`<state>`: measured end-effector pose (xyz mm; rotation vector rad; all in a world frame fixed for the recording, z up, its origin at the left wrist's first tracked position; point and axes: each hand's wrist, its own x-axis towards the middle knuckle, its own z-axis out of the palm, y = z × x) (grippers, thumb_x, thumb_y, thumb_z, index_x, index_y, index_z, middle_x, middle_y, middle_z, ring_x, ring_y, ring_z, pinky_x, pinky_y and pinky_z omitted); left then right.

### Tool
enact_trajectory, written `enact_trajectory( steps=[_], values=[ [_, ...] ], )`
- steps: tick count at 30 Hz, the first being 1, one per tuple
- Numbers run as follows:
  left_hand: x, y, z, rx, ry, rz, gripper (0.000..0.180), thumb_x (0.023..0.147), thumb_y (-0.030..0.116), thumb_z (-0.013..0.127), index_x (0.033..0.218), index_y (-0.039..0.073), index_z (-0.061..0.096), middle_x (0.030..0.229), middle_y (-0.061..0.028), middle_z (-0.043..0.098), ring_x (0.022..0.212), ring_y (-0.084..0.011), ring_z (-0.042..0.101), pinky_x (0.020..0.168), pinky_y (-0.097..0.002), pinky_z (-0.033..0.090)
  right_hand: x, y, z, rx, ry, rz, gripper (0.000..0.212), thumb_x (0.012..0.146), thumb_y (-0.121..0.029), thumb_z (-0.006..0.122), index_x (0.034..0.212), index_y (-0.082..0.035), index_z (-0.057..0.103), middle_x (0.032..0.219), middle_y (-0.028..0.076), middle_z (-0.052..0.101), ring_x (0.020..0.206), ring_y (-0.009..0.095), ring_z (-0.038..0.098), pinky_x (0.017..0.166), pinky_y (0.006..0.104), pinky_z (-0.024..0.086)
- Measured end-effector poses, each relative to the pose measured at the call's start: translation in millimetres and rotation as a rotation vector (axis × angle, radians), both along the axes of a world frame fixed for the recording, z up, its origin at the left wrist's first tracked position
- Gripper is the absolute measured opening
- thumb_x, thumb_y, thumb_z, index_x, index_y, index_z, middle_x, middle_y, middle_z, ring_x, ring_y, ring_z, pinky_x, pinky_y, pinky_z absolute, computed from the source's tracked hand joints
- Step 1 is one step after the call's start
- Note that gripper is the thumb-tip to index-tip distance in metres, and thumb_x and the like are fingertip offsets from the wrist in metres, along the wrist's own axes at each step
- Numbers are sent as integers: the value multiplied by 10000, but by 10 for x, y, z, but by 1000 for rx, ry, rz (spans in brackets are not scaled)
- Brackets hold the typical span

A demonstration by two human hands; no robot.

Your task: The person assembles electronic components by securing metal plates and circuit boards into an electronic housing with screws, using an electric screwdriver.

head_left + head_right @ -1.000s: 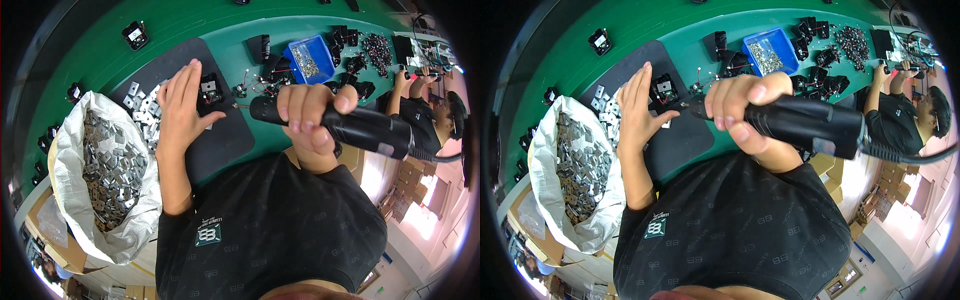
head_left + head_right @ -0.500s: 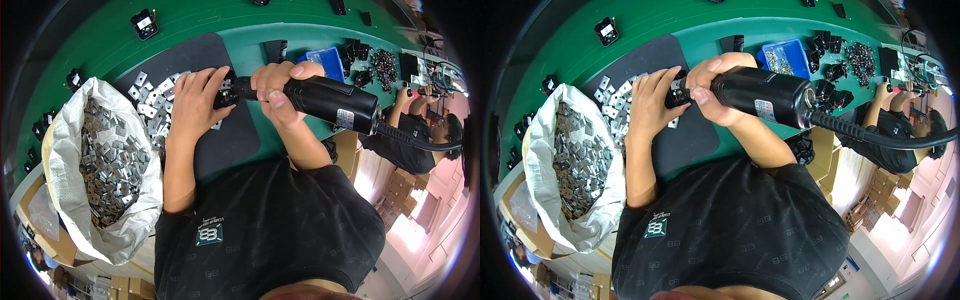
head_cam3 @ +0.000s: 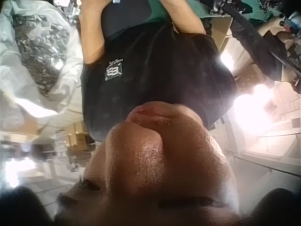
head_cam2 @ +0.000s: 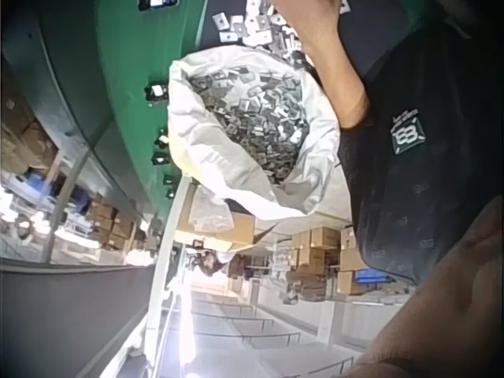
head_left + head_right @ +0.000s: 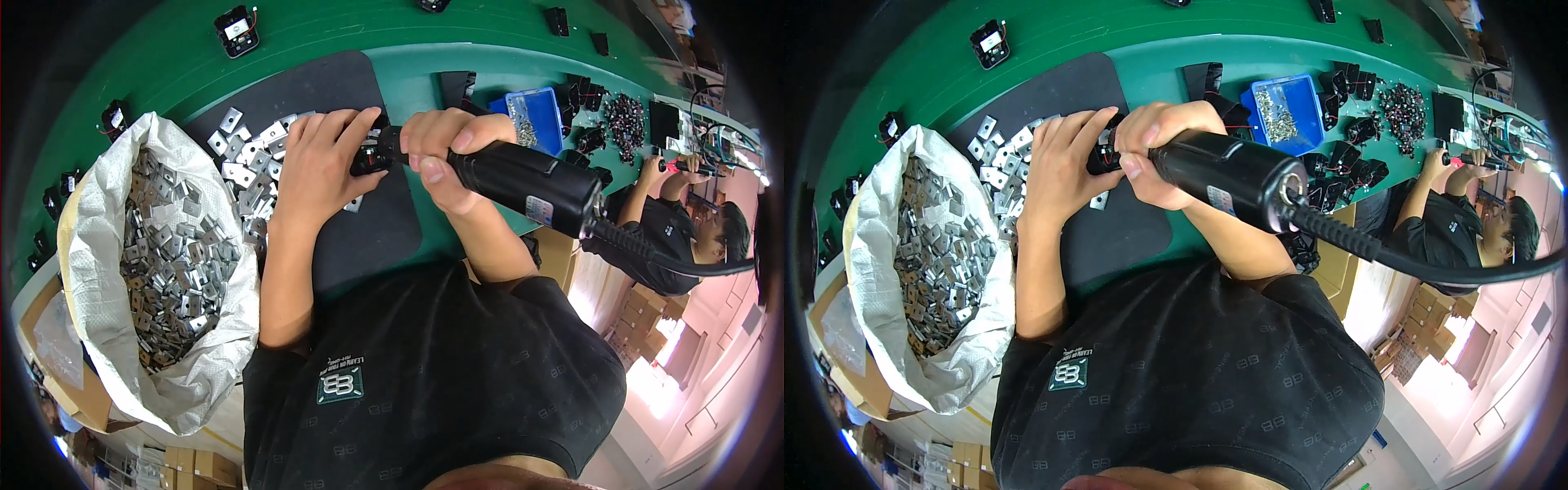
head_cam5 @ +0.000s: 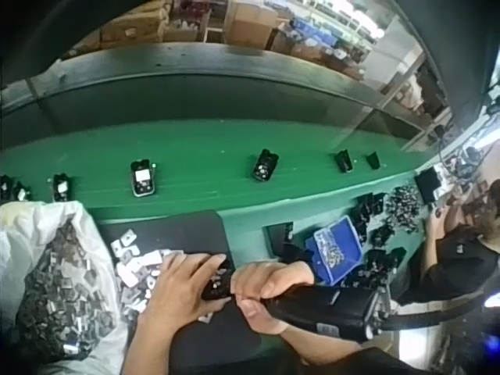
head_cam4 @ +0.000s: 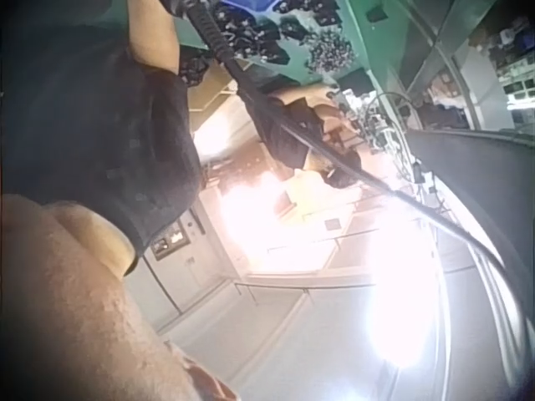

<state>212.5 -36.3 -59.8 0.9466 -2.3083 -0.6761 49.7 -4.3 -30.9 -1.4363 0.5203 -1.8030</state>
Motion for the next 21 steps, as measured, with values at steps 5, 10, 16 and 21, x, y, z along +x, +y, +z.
enact_trajectory(
  steps=[5, 10, 16, 21],
  values=[
    [-58, -19, 8, 5, 1, -4, 734, 543, 200, 833, 1216, 95, 560, 1093, -72, 586, 1006, -274, 544, 912, -404, 385, -94, 14, 60, 45, 71, 3, 483, 815, 25, 629, 1211, -140, 407, 705, 17, 502, 619, 160, 514, 666, 363, 456],
    [-176, -79, 67, 17, -45, 43, 729, 584, 144, 814, 1237, 28, 511, 1170, -153, 569, 1084, -342, 521, 922, -428, 414, -440, 334, 440, 5, -120, -170, 509, 833, -29, 612, 1267, -143, 373, 699, 16, 499, 634, 170, 518, 668, 362, 467],
    [-482, -812, 16, -68, -58, 129, 695, 666, 105, 739, 1294, 13, 454, 1191, -214, 545, 1098, -385, 520, 945, -426, 426, -1026, 647, 594, -53, -135, -546, 493, 826, -54, 633, 1257, -96, 398, 704, 36, 505, 604, 160, 516, 641, 359, 484],
    [-488, -1171, 29, -16, -229, 164, 786, 677, 188, 794, 1365, 100, 424, 1268, -203, 527, 1150, -381, 517, 961, -436, 425, -1412, 685, 433, -24, -107, -849, 481, 803, -12, 665, 1223, -15, 431, 716, 58, 561, 604, 166, 551, 638, 336, 501]
  ],
)
